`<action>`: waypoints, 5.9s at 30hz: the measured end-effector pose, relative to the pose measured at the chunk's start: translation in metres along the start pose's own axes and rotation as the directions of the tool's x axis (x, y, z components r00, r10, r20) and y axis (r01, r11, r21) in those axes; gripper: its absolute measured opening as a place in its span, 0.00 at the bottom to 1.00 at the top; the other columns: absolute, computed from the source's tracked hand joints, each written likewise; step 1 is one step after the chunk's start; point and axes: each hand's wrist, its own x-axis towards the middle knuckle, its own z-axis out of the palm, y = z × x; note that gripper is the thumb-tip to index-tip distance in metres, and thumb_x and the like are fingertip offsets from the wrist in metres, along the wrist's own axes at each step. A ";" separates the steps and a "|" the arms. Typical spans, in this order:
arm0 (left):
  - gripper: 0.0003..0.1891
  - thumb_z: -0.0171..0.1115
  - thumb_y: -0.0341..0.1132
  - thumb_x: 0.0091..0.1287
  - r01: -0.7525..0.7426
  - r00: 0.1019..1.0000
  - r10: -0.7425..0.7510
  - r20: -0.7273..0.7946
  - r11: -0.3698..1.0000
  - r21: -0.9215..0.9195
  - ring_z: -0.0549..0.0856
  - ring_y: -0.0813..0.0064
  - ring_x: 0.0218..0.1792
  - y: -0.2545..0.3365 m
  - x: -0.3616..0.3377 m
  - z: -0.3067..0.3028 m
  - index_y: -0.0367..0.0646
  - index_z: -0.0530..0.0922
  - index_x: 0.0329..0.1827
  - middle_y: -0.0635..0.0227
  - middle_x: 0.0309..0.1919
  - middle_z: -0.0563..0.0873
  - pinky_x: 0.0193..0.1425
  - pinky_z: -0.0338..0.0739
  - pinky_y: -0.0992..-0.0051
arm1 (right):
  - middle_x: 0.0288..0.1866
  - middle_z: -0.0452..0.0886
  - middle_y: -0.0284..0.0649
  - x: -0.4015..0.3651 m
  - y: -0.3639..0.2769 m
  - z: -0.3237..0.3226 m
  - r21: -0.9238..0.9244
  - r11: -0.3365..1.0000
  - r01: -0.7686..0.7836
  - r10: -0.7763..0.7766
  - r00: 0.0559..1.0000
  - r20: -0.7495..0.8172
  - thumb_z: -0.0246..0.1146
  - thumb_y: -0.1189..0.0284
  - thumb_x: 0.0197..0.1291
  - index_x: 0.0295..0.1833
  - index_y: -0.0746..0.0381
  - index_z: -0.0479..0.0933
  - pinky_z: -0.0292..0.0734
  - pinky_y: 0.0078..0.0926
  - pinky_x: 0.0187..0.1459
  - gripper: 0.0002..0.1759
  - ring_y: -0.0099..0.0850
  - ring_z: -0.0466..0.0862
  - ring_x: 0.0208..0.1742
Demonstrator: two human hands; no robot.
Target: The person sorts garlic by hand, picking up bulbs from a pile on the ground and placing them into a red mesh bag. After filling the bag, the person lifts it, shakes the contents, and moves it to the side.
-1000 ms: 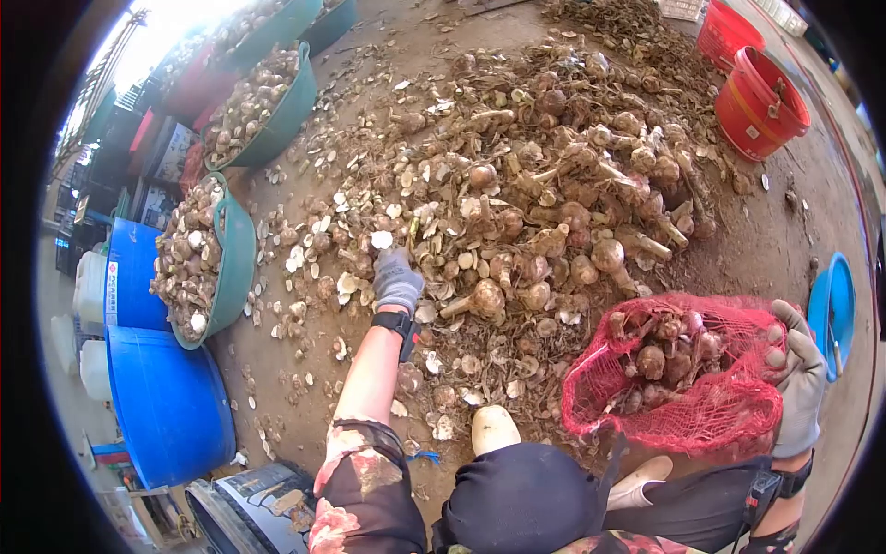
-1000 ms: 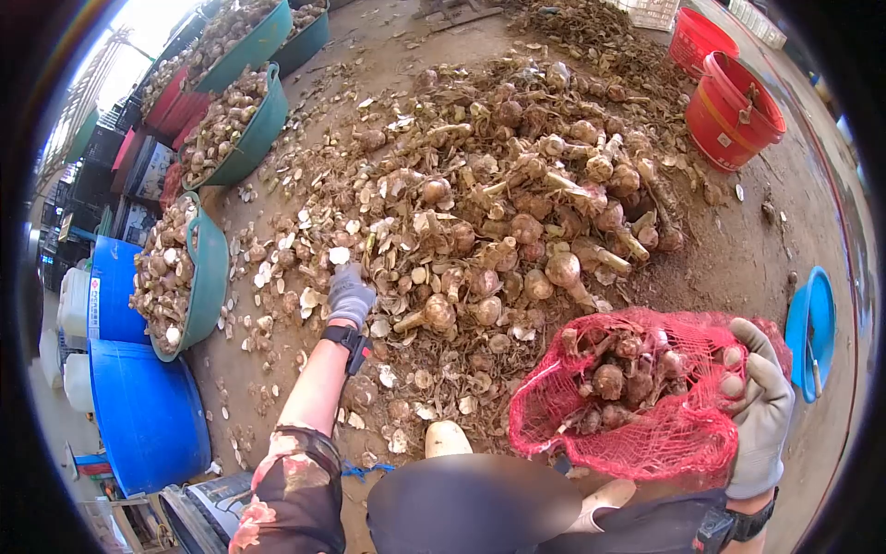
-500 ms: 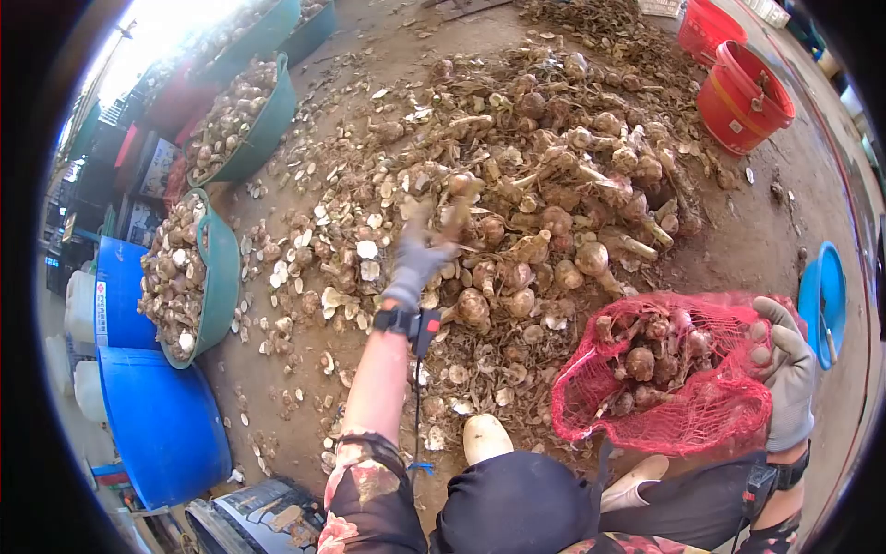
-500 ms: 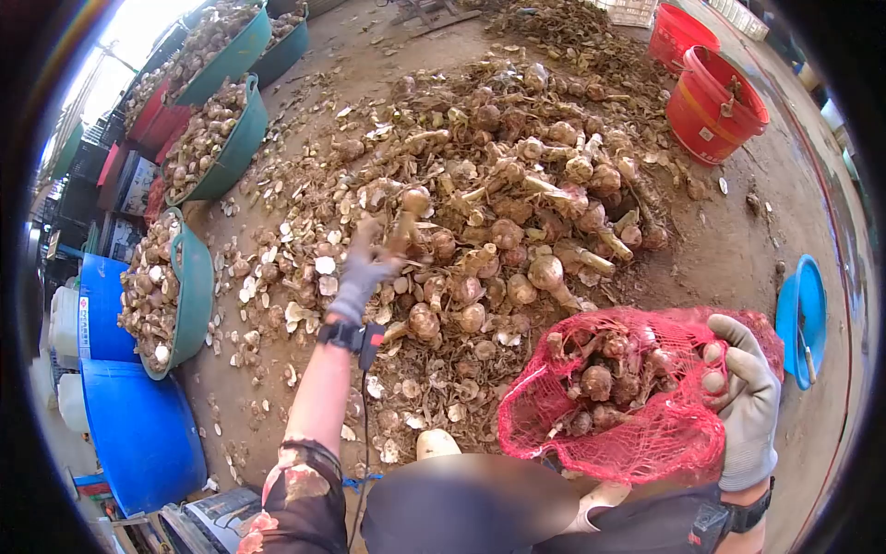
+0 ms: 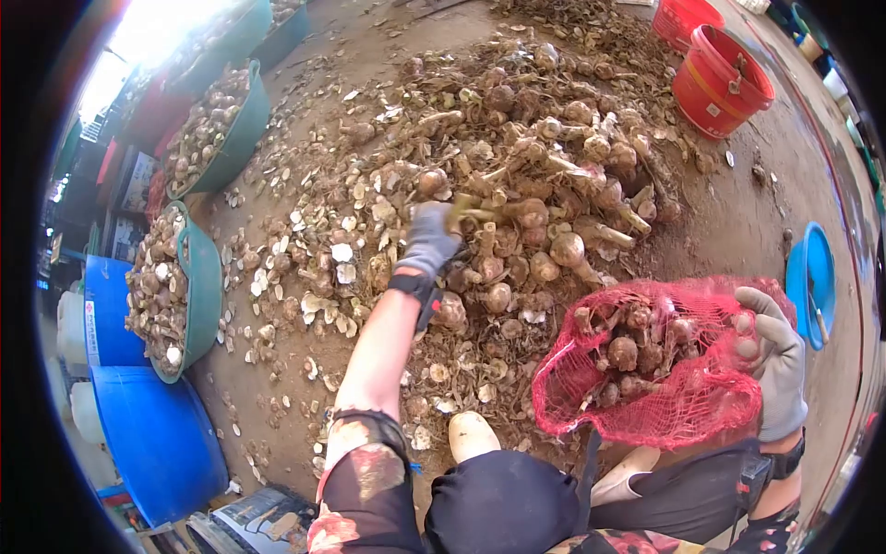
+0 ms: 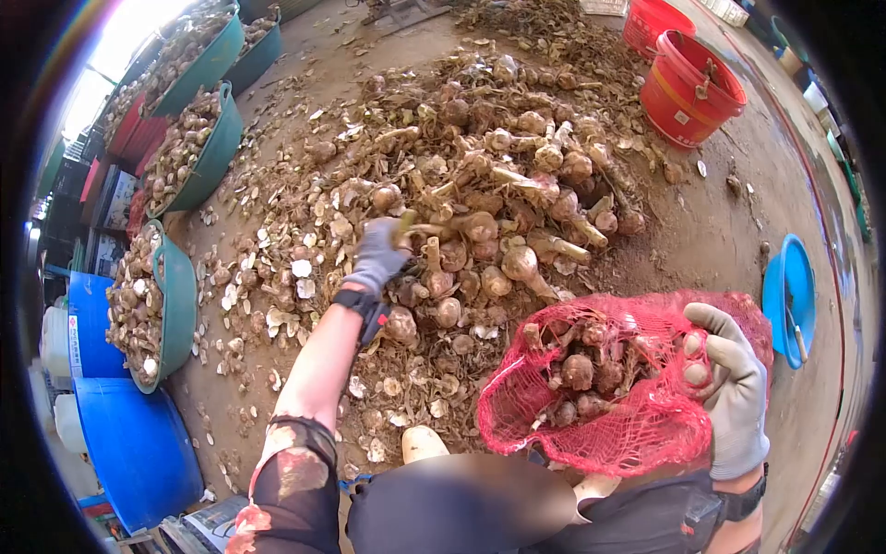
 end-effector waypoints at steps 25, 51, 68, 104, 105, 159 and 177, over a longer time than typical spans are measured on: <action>0.27 0.53 0.23 0.55 -0.200 0.980 0.184 0.080 0.904 0.377 0.79 0.55 0.47 0.091 -0.012 0.047 0.58 0.69 0.60 0.59 0.64 0.63 0.39 0.82 0.68 | 0.34 0.77 0.37 0.006 -0.001 -0.003 0.005 0.999 0.049 -0.049 0.998 -0.027 0.51 0.78 0.56 0.56 0.68 0.68 0.77 0.10 0.27 0.20 0.19 0.77 0.30; 0.24 0.63 0.49 0.57 0.034 0.952 -0.043 0.303 0.999 0.035 0.82 0.66 0.43 0.158 -0.011 0.019 0.51 0.74 0.54 0.60 0.44 0.81 0.47 0.76 0.67 | 0.34 0.77 0.37 0.004 -0.007 -0.013 0.083 0.996 0.016 -0.020 0.999 0.044 0.51 0.78 0.56 0.56 0.69 0.67 0.78 0.11 0.30 0.20 0.19 0.78 0.31; 0.25 0.67 0.35 0.53 -0.434 0.898 0.407 -0.166 0.763 -0.479 0.80 0.65 0.46 0.202 -0.043 -0.009 0.44 0.73 0.55 0.61 0.44 0.81 0.53 0.76 0.68 | 0.35 0.76 0.36 0.006 -0.010 -0.015 0.031 0.999 0.019 -0.021 0.997 0.070 0.50 0.77 0.58 0.55 0.68 0.69 0.75 0.08 0.30 0.18 0.18 0.77 0.32; 0.12 0.61 0.36 0.61 0.205 0.934 -0.305 0.186 0.031 -0.978 0.82 0.73 0.43 0.034 0.053 -0.005 0.47 0.79 0.48 0.68 0.42 0.84 0.47 0.78 0.71 | 0.32 0.76 0.33 -0.004 -0.012 -0.010 -0.119 0.993 -0.015 0.018 1.000 0.019 0.53 0.72 0.58 0.52 0.63 0.71 0.66 0.06 0.25 0.16 0.16 0.72 0.24; 0.12 0.58 0.39 0.64 0.172 0.944 -0.242 0.223 -0.213 -0.962 0.83 0.72 0.42 0.009 0.050 0.007 0.48 0.79 0.47 0.67 0.42 0.85 0.44 0.80 0.68 | 0.32 0.76 0.33 -0.003 -0.010 -0.011 -0.088 0.996 -0.010 0.011 1.000 0.015 0.53 0.73 0.58 0.52 0.64 0.71 0.68 0.07 0.25 0.16 0.16 0.73 0.24; 0.17 0.61 0.29 0.58 0.246 0.716 -0.691 0.105 0.109 -0.963 0.82 0.68 0.41 0.003 -0.048 -0.007 0.38 0.75 0.52 0.64 0.43 0.83 0.47 0.76 0.69 | 0.35 0.80 0.40 0.001 -0.013 -0.033 0.132 0.988 0.084 -0.082 0.996 -0.018 0.50 0.78 0.57 0.56 0.71 0.67 0.80 0.13 0.29 0.19 0.23 0.82 0.33; 0.30 0.72 0.38 0.47 -0.006 0.986 -0.027 0.163 0.980 0.201 0.67 0.62 0.62 0.138 -0.063 0.006 0.52 0.71 0.56 0.59 0.59 0.69 0.65 0.66 0.64 | 0.36 0.80 0.40 0.008 -0.010 -0.029 0.090 0.987 0.131 -0.128 0.991 -0.041 0.51 0.77 0.58 0.56 0.70 0.67 0.79 0.12 0.26 0.20 0.22 0.82 0.33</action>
